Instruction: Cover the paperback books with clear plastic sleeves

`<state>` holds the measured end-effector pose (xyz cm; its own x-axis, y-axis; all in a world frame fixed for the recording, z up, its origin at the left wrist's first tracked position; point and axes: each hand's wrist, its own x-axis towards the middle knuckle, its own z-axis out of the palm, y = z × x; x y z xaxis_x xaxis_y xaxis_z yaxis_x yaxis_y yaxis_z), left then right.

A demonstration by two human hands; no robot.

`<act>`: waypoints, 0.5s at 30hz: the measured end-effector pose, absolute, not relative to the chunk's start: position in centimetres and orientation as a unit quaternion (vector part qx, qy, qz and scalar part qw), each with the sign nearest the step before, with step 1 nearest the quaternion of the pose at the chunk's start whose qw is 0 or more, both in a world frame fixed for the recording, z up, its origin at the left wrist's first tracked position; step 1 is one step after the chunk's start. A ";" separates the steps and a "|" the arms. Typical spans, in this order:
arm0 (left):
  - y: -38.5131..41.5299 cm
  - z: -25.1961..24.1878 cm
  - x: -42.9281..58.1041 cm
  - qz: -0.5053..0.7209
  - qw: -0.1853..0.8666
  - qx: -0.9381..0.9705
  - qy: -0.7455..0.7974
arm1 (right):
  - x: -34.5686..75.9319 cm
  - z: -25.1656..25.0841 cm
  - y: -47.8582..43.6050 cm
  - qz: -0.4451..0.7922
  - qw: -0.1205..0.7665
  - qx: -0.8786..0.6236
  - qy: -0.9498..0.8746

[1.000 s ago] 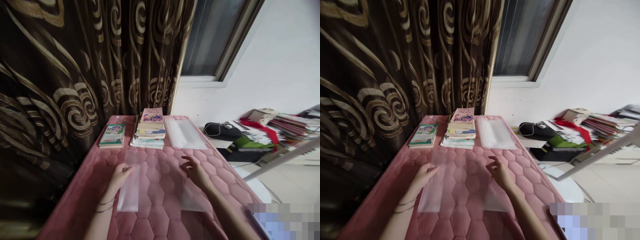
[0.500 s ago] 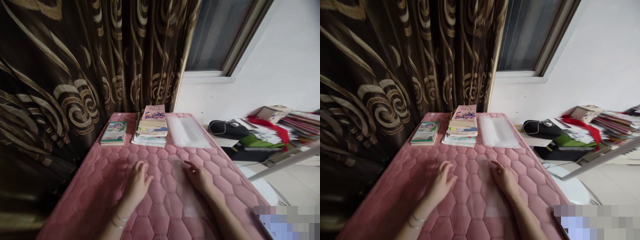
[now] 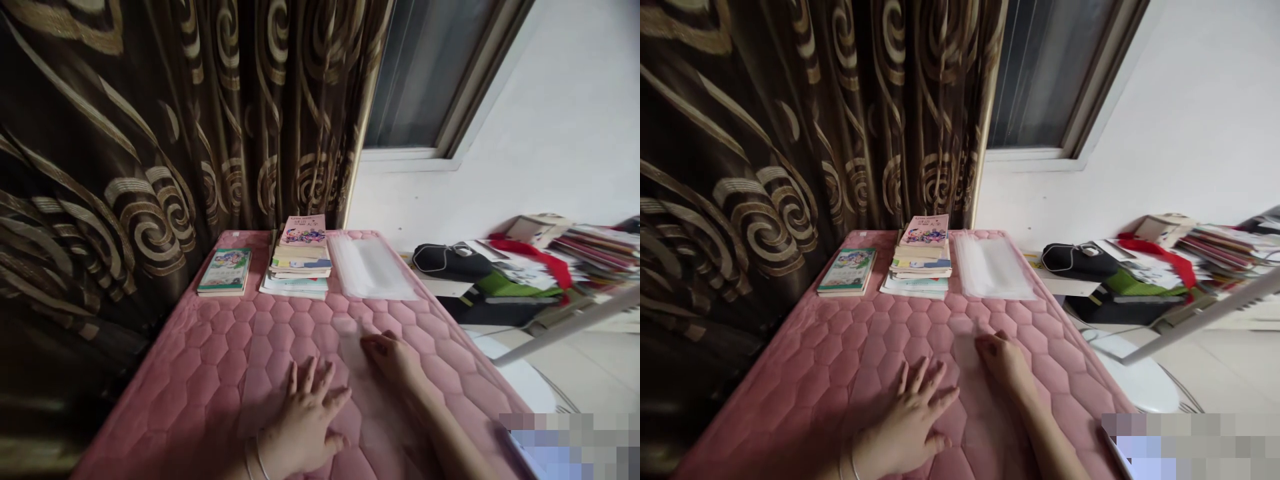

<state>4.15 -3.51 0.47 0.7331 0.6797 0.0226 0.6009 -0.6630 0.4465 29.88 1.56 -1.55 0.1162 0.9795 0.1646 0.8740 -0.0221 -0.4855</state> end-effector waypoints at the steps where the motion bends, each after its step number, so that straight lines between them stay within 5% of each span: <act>1: -3.5 0.3 4.1 0.091 0.206 0.908 0.353 | 29.9 -1.1 1.9 0.085 0.253 -0.706 -0.656; 5: -3.5 -0.5 4.1 0.100 0.195 0.910 0.352 | 29.2 3.4 5.1 0.037 0.343 -0.668 -0.660; 10: -3.4 -1.7 4.2 0.096 0.193 0.912 0.350 | 26.0 10.4 12.7 0.271 0.416 -0.648 -0.577; 15: -2.8 -3.1 4.4 0.098 0.192 0.911 0.351 | 23.3 11.9 19.6 0.307 0.432 -0.665 -0.526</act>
